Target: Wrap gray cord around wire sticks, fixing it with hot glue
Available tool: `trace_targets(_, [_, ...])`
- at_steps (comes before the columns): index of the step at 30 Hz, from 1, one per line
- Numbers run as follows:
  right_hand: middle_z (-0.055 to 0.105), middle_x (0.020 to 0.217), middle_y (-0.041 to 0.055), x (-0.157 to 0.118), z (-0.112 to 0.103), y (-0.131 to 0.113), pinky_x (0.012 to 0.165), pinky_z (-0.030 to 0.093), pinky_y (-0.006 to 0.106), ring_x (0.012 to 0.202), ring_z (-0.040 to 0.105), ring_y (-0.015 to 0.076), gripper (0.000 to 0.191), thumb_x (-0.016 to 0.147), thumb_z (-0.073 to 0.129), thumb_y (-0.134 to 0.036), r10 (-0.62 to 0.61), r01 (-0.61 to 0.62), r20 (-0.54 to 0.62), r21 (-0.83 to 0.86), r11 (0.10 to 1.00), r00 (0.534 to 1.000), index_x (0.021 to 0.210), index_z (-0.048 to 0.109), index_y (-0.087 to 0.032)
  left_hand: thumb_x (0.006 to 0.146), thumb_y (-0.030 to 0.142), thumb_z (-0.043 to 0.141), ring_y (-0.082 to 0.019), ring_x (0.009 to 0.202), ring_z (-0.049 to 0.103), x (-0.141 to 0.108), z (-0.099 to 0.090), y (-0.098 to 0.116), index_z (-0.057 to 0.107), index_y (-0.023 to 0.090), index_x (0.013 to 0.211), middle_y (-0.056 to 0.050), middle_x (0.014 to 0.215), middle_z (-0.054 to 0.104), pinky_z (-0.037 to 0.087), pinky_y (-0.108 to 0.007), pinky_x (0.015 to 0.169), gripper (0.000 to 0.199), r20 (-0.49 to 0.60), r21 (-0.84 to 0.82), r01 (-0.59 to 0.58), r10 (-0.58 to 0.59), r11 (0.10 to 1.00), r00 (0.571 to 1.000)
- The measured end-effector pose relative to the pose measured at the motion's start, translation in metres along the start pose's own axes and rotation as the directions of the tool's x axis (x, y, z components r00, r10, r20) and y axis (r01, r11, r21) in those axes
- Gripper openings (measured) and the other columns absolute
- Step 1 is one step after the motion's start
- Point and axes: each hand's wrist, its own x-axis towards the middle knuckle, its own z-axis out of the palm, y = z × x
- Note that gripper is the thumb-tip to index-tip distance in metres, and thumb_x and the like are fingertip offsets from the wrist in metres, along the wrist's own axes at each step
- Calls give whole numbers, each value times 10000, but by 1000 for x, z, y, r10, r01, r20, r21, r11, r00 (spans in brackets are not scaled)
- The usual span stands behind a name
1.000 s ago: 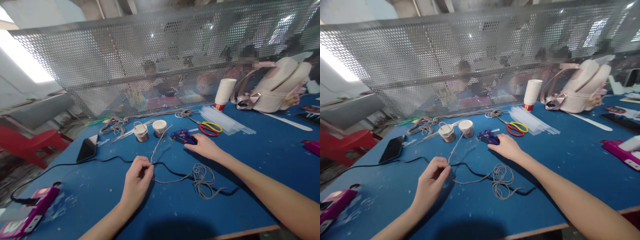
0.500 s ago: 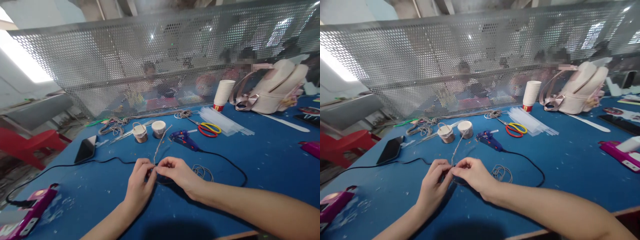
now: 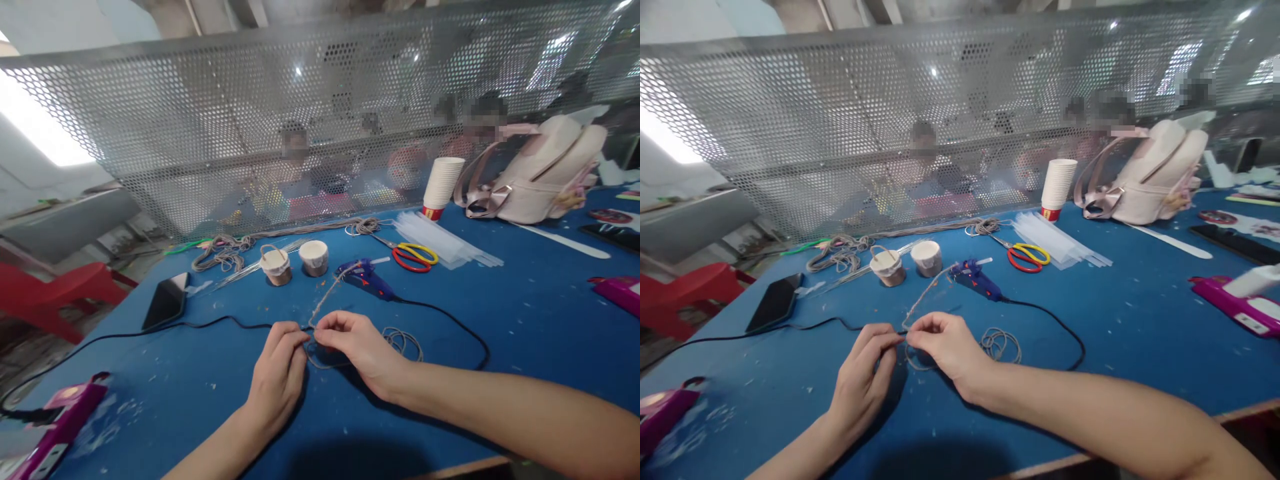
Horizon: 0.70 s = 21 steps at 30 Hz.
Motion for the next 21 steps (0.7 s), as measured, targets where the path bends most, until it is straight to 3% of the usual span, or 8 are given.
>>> trace_targets(6, [558,585,-30,-6,0,-2,635,390,261,591,525,104,136,627,690,-234,38,-40,27,85,996,999,638,590,-142,843,118,470,-110,598,547,0,0,-1,537,203,898,14,736,560,459,-216,548,121,-5,-72,141,-142,987,990])
trace_targets(10, [532,579,-36,-8,0,-4,600,388,251,553,493,88,131,640,681,-234,47,-52,50,103,993,998,653,592,-139,844,128,493,-123,689,580,2,-1,0,588,197,879,-7,786,571,472,-230,601,123,-6,-84,99,-100,992,995])
trace_targets(21, [522,565,-36,-13,-4,-9,588,366,248,535,457,81,151,634,702,-252,57,-66,64,143,987,996,662,603,-141,809,106,537,-101,606,549,0,-1,2,621,169,840,-1,743,552,449,-207,532,110,-46,-63,65,-67,996,997])
